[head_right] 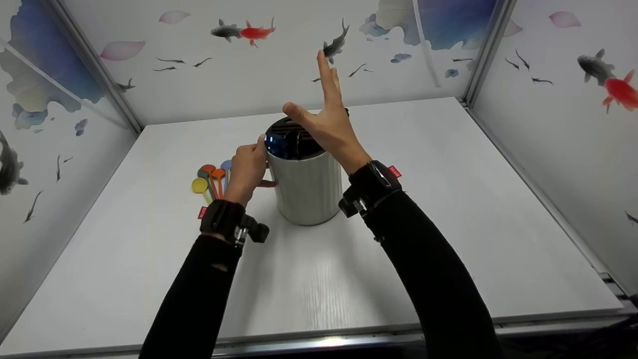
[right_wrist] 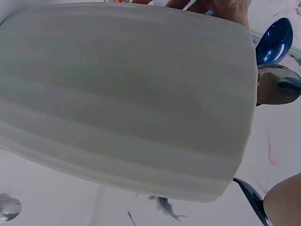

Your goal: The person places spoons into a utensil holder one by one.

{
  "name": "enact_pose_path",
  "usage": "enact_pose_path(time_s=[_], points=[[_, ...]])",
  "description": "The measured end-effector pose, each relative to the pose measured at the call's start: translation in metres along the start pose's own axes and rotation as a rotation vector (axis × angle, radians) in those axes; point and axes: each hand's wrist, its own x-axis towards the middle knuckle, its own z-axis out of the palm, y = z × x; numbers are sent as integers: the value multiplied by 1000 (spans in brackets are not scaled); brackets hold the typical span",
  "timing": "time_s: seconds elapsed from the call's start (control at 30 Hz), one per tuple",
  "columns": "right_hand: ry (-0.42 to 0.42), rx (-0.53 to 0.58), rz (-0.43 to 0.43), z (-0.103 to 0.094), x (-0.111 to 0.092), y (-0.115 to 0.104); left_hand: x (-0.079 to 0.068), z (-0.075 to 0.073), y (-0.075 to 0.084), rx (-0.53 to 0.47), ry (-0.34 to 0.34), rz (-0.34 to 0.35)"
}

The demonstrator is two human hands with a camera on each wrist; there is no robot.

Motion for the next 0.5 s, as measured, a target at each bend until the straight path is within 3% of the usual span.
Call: enact_pose_path(time_s=[0.23,0.5], points=[[22,41,-38,-9,3,-6,1,1,-1,-7,3,-10],[95,53,-55,-36,10,-8,1,0,-1,6,6,-14]])
